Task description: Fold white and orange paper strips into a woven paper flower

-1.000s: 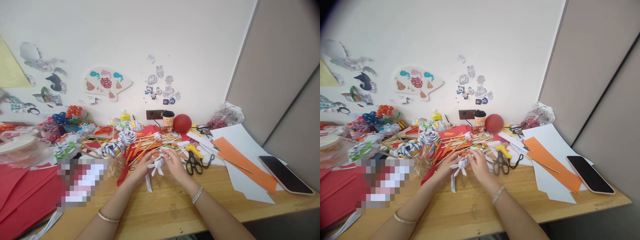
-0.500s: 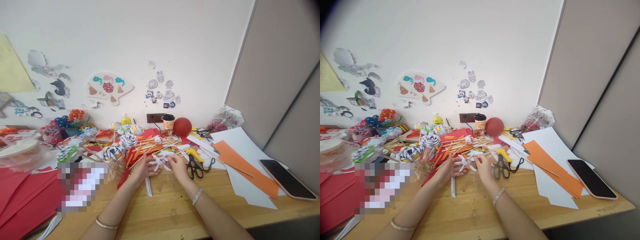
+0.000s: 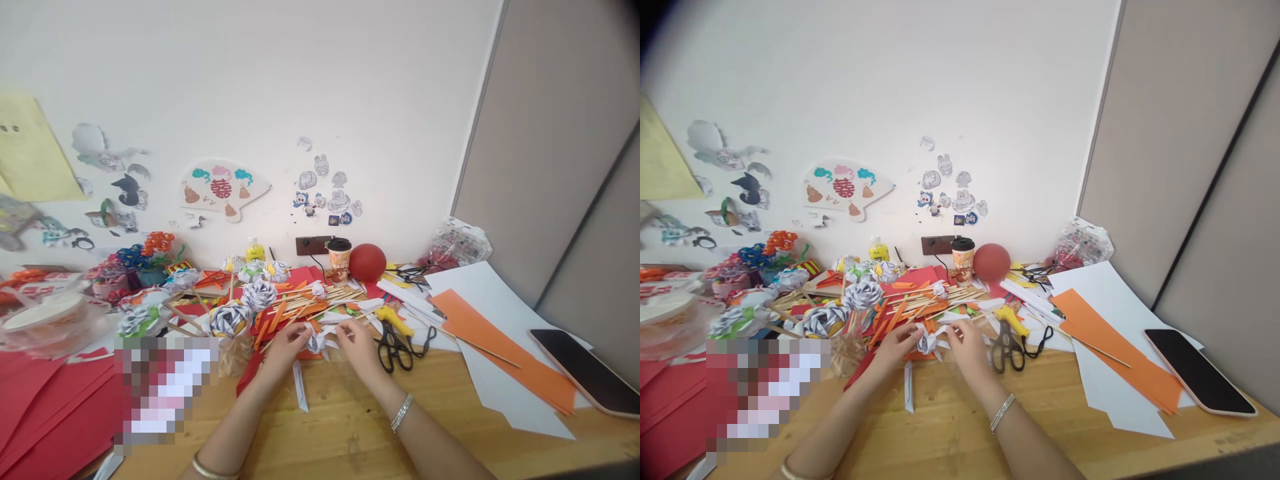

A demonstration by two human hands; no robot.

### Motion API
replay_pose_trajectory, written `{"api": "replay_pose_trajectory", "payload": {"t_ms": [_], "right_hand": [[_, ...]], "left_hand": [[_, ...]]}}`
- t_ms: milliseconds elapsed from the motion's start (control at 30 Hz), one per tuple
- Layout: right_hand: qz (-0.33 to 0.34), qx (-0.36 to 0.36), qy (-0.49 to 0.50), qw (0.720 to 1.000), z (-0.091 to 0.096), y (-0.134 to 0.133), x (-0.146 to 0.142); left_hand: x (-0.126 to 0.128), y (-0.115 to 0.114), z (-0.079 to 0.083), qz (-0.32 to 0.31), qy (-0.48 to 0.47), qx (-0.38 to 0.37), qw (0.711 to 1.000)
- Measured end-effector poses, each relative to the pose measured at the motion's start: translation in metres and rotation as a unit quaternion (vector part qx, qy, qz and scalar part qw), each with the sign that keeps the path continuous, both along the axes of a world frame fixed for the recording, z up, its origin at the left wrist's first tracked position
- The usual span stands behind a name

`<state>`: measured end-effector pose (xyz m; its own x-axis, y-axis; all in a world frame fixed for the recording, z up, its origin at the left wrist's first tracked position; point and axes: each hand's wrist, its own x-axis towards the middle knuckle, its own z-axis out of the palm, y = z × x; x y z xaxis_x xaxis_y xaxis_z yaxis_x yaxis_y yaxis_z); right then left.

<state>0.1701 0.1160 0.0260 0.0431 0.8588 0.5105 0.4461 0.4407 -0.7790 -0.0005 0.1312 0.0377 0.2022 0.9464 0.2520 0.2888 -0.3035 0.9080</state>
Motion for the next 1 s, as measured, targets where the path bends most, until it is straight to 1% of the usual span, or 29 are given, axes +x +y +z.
{"api": "replay_pose_trajectory", "payload": {"t_ms": [33,100,167,233,333,400,533,667,800,1000], "right_hand": [[-0.001,0.029,-0.008,1.0,0.002,-0.001,0.001],[0.027,0.079,-0.046,0.995,0.006,-0.004,0.0],[0.063,0.101,-0.08,0.99,0.006,-0.006,-0.001],[0.075,0.09,-0.077,0.99,0.005,-0.006,-0.004],[0.054,0.06,-0.039,0.996,0.001,-0.007,-0.008],[0.041,0.045,-0.017,0.998,0.0,-0.008,-0.01],[0.027,0.035,0.002,0.999,0.0,-0.009,-0.012],[0.047,0.041,-0.01,0.998,0.002,-0.008,-0.01],[0.085,0.033,-0.005,0.996,0.004,-0.005,-0.006],[0.121,-0.002,0.036,0.992,0.003,-0.004,-0.004]], "left_hand": [[0.002,-0.002,0.002,-0.007,0.019,0.019,1.0],[0.005,-0.006,0.007,-0.026,0.054,0.062,0.996],[0.009,-0.01,0.009,-0.041,0.068,0.09,0.993],[0.011,-0.011,0.009,-0.026,0.068,0.101,0.992],[0.012,-0.011,0.003,0.03,0.052,0.105,0.993],[0.013,-0.011,0.0,0.056,0.049,0.122,0.99],[0.015,-0.013,-0.001,0.066,0.075,0.177,0.979],[0.015,-0.014,-0.002,0.082,0.097,0.191,0.973],[0.015,-0.014,-0.002,0.069,0.1,0.186,0.975],[0.015,-0.017,0.006,0.014,0.077,0.153,0.985]]}}
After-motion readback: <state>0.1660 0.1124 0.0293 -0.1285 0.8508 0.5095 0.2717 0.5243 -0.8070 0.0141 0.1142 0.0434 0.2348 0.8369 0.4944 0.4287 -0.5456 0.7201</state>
